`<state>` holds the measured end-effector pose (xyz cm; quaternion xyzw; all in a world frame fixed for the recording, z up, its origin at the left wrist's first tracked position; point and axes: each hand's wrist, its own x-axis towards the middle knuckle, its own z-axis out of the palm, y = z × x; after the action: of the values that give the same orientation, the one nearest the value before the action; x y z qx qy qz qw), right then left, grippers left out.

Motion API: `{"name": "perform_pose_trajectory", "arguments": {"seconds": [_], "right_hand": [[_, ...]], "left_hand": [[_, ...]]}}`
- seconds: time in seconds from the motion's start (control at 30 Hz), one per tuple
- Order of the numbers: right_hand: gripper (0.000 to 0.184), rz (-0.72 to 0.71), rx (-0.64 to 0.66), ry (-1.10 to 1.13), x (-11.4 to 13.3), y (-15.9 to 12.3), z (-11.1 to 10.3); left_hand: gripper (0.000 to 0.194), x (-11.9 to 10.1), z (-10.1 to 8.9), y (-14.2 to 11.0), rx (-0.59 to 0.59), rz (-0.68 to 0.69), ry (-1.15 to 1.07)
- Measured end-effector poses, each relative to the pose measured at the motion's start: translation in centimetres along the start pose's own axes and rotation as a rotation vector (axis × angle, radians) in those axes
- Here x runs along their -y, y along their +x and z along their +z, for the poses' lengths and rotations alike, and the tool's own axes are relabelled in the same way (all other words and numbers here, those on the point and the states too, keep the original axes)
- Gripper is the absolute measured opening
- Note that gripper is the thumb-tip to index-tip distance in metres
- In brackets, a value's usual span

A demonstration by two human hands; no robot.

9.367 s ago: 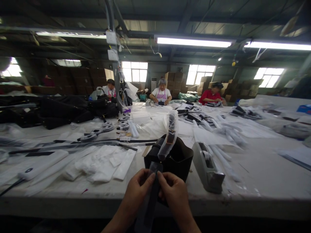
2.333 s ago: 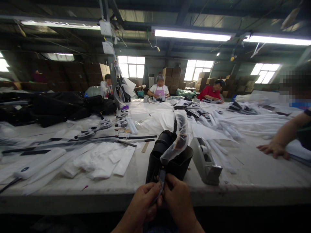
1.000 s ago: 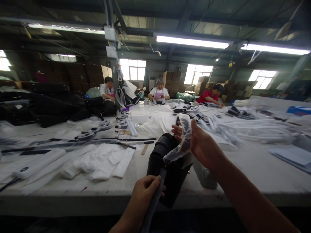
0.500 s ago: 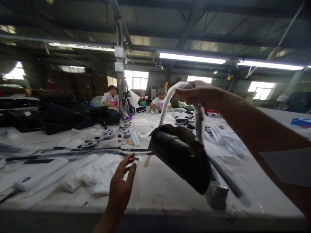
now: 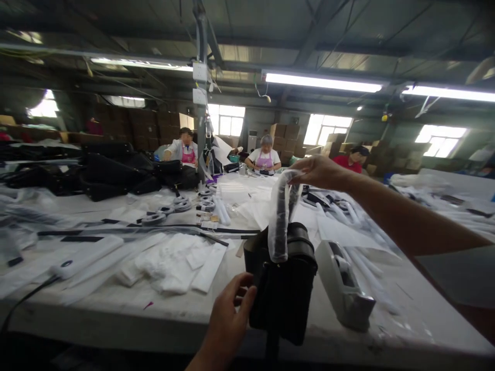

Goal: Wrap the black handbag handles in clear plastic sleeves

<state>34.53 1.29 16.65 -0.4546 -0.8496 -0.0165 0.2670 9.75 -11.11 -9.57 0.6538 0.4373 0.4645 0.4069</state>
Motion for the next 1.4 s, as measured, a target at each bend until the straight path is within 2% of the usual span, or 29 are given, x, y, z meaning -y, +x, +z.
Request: {"name": "perform_pose_trajectory", "arguments": {"seconds": [0.1,0.17,0.23,0.33,0.4,0.43,0.5,0.53,0.57,0.63,0.7,0.77,0.87,0.97,1.07,1.13,1.17,1.27,1.4], "right_hand": [[0.025,-0.04,0.022,-0.025,1.2,-1.6,4.5],[0.023,-0.072,-0.04,-0.093,2.4,-3.0,6.5],[0.029,-0.092,-0.121,-0.167,3.7,-4.8,7.3],[0.061,-0.08,-0.239,-0.205,5.3,-8.4,7.0],[0.068,0.036,-0.395,-0.194,6.2,-11.9,7.2],[0.061,0.159,-0.541,-0.183,6.6,-14.0,7.8],[0.036,0.444,-0.8,-0.086,7.2,-18.3,10.1],[0.026,0.574,-0.824,0.0,7.5,-20.5,11.8],[0.025,0.643,-0.699,0.115,7.7,-22.4,13.6],[0.027,0.685,-0.39,0.3,8.1,-25.5,17.2],[0.028,0.724,-0.292,0.363,8.7,-27.0,20.1],[0.03,0.738,-0.272,0.408,9.4,-27.3,21.6],[0.035,0.755,-0.262,0.526,10.1,-26.4,22.0],[0.039,0.79,-0.221,0.671,10.3,-25.7,21.6],[0.038,0.81,-0.1,0.878,10.0,-25.3,21.5],[0.037,0.799,-0.027,1.043,10.0,-24.9,21.5],[0.039,0.793,-0.009,1.122,10.2,-24.6,21.5],[0.041,0.809,-0.042,1.325,10.8,-23.3,21.6],[0.039,0.799,-0.136,1.462,11.4,-22.1,22.4]], "left_hand": [[0.038,0.3,1.9,-1.5,0.094,-0.044,0.049],[0.038,0.4,2.8,-2.2,0.109,-0.056,0.175],[0.042,0.3,3.4,-2.4,0.1,-0.056,0.309],[0.034,0.2,3.9,-2.2,0.098,-0.045,0.391],[0.026,0.2,3.9,-1.9,0.106,-0.04,0.38],[0.023,0.3,3.8,-1.8,0.111,-0.033,0.371],[0.019,0.6,3.7,-1.9,0.114,0.0,0.362],[0.016,0.7,3.7,-2.0,0.113,0.026,0.364],[0.014,0.9,3.8,-2.2,0.106,0.055,0.368],[0.011,1.3,4.0,-2.6,0.101,0.121,0.363],[0.012,1.4,4.4,-3.1,0.114,0.189,0.324],[0.016,1.3,4.8,-3.6,0.135,0.245,0.262],[0.022,0.8,4.7,-4.0,0.175,0.272,0.166],[0.021,0.6,3.1,-3.2,0.163,0.214,0.141],[0.023,1.8,-0.6,-0.9,-0.053,0.117,0.273],[0.03,3.1,-3.5,1.5,-0.164,0.051,0.51],[0.033,3.9,-4.9,2.7,-0.17,-0.001,0.669],[0.039,6.1,-7.7,6.1,-0.136,-0.057,0.81],[0.045,7.6,-8.6,8.4,-0.051,-0.097,0.929]]}}
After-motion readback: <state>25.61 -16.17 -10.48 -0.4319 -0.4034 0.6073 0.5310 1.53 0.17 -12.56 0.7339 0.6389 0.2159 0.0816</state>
